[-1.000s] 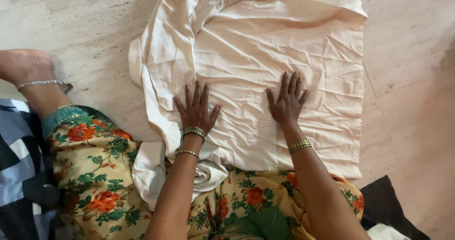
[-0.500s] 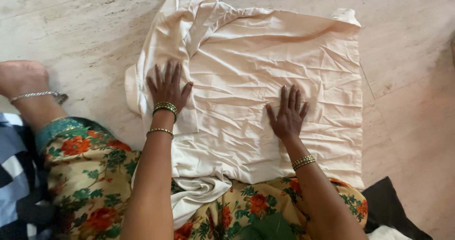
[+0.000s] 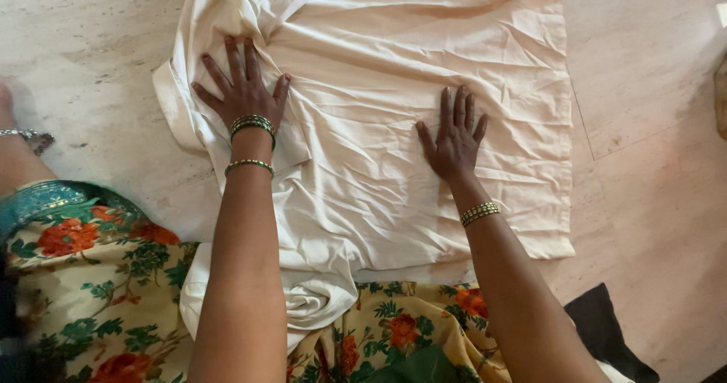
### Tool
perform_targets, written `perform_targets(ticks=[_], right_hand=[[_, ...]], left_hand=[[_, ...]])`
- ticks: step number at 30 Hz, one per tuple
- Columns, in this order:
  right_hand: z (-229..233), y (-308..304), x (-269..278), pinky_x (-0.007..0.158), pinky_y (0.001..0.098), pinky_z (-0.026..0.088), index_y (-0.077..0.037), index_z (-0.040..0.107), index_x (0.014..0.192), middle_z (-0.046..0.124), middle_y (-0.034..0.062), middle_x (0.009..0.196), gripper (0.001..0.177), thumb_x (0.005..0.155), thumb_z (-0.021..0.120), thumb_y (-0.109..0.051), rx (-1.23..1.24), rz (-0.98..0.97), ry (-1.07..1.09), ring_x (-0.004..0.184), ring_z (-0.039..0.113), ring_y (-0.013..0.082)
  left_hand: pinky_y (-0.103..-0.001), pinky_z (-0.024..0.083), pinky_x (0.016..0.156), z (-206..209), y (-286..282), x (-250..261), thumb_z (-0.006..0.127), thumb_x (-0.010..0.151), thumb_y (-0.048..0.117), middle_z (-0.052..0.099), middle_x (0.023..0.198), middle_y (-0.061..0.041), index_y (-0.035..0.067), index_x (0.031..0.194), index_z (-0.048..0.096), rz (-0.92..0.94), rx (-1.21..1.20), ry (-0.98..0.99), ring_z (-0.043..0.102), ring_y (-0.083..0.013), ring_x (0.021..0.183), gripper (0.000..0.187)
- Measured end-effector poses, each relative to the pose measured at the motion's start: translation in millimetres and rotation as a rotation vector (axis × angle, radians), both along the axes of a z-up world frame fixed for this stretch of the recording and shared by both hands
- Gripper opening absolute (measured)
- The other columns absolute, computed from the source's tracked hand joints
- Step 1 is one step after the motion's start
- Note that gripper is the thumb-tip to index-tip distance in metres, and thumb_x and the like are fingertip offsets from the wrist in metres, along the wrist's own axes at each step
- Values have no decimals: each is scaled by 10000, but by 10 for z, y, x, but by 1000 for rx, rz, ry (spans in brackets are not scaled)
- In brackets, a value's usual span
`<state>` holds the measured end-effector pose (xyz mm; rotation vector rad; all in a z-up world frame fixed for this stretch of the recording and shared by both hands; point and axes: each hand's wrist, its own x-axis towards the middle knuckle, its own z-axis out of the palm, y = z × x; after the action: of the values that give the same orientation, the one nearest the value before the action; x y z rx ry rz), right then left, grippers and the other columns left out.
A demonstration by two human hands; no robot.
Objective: The person buttons a collared shirt and then folds it into a neat rectangle by bringing the sleeves and sides together.
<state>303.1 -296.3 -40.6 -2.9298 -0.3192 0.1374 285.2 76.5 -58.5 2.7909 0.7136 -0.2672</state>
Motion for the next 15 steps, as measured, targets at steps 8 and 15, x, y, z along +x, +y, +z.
perform_targets(ticks=[8, 15], right_hand=[[80, 12, 69, 1238, 627, -20, -156, 155, 1669, 65, 149, 1740, 853, 1025, 389, -665, 5, 3, 80, 1610, 46, 339], [168, 191, -175, 1223, 644, -60, -134, 93, 1677, -33, 173, 1741, 849, 1056, 456, -584, 168, 29, 122, 1594, -23, 310]], left_hand=[[-743, 27, 1180, 256, 367, -140, 473, 896, 775, 38, 1729, -26, 250, 1647, 162, -205, -165, 60, -36, -400, 1563, 968], [-670, 98, 1272, 354, -393, -1345, 585, 965, 535, 192, 1762, -96, 198, 1675, 263, -332, -78, -330, 154, -351, 1629, 849]])
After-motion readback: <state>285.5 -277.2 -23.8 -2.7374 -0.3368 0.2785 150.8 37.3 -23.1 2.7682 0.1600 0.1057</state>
